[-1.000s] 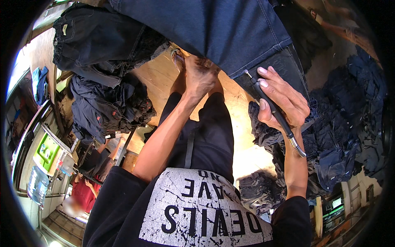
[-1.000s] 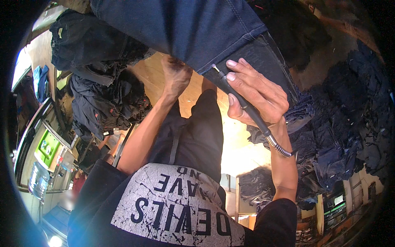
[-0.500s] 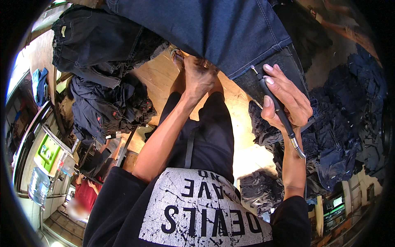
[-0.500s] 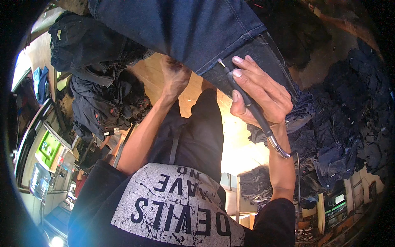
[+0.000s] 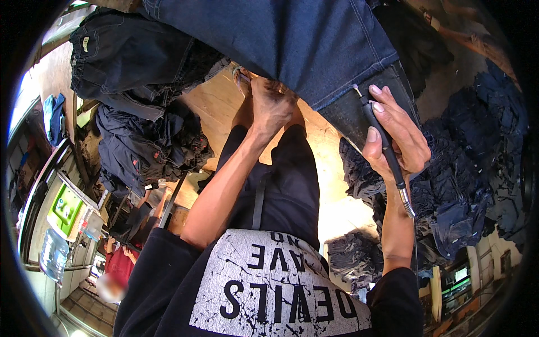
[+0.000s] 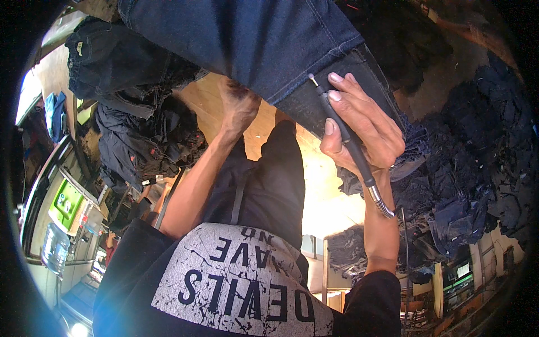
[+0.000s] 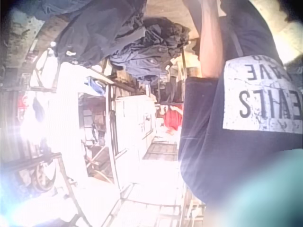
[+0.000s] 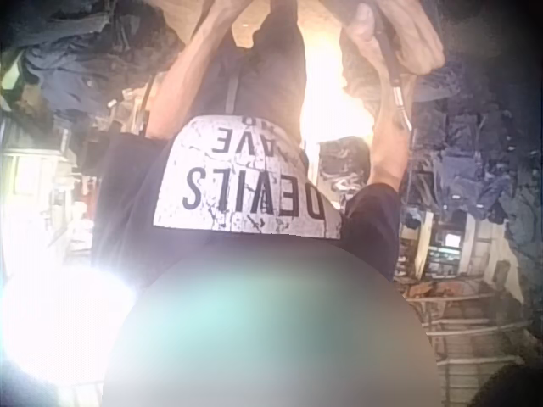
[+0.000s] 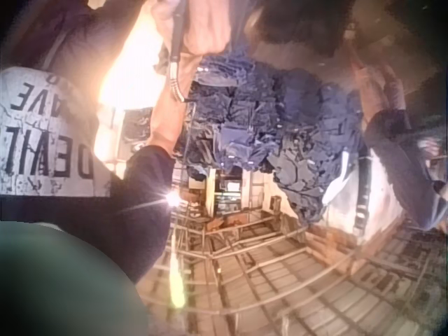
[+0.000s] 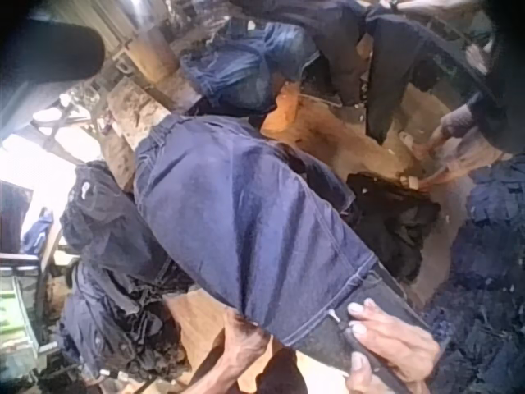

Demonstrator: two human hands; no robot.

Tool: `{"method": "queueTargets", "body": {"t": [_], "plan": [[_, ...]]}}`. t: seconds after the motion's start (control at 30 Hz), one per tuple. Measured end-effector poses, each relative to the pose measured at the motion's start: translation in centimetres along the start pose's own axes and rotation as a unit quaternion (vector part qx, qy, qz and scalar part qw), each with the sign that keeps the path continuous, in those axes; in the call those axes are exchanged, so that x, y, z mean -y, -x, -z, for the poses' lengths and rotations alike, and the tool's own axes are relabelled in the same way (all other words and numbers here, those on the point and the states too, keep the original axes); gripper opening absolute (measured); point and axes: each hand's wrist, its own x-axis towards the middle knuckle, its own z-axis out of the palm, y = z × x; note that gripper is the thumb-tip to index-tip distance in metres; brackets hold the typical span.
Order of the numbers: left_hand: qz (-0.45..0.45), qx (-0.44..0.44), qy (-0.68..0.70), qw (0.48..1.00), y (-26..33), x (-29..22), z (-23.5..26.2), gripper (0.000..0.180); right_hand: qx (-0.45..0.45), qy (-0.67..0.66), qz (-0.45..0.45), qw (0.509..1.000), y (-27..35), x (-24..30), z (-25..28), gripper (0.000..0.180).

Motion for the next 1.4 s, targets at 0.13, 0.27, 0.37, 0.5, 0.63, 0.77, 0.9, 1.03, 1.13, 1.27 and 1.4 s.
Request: {"method": "queueTargets", "body": {"t": [0.13, 0.27, 0.37, 0.5, 0.63, 0.77, 0.9, 1.03, 1.13, 1.27, 1.4], "plan": [[0.019, 0.010, -0.021, 1.000, 0.1, 0.2, 0.3, 0.017, -0.011, -0.003, -0.005, 1.000, 0.0, -0.2, 0.0, 0.032], [0.018, -0.007, -0.005, 1.000, 0.1, 0.7, 0.0, 0.016, -0.022, -0.008, -0.005, 1.000, 0.0, -0.4, -0.1, 0.032], [0.016, -0.014, 0.009, 1.000, 0.0, 1.0, -0.1, 0.016, -0.029, -0.004, -0.010, 1.000, 0.0, -0.5, -0.1, 0.032], [0.022, -0.016, 0.010, 1.000, 0.1, 1.1, -0.2, 0.015, -0.040, -0.003, -0.020, 0.999, 0.1, -0.5, -0.1, 0.032], [0.025, -0.014, 0.030, 0.999, 0.2, 1.2, -0.1, 0.018, -0.045, 0.004, -0.034, 0.998, 0.2, -0.6, -0.1, 0.032], [0.016, 0.001, 0.008, 1.000, 0.0, 1.1, -0.1, 0.021, -0.043, 0.012, -0.031, 0.999, 0.1, -0.8, 0.0, 0.033], [0.008, 0.011, 0.020, 1.000, 0.0, 1.0, 0.2, 0.021, -0.047, 0.012, -0.037, 0.998, 0.2, -0.8, -0.1, 0.033], [0.021, 0.001, 0.024, 0.999, 0.1, 1.8, 0.1, 0.024, -0.052, 0.015, -0.054, 0.997, 0.4, -0.8, 0.0, 0.034], [0.007, 0.010, 0.015, 1.000, 0.0, 2.7, -0.1, 0.029, -0.042, 0.024, -0.073, 0.996, 0.5, -0.4, 0.4, 0.036], [0.120, 0.109, -0.092, 0.982, 0.1, -0.8, 2.6, 0.048, -0.173, -0.044, -0.143, 0.974, -0.1, 1.2, 1.3, 0.042], [0.161, 0.099, -0.021, 0.982, -1.8, -11.3, 9.9, 0.084, -0.365, -0.094, -0.191, 0.906, -2.5, 3.8, 2.1, 0.040]]}}
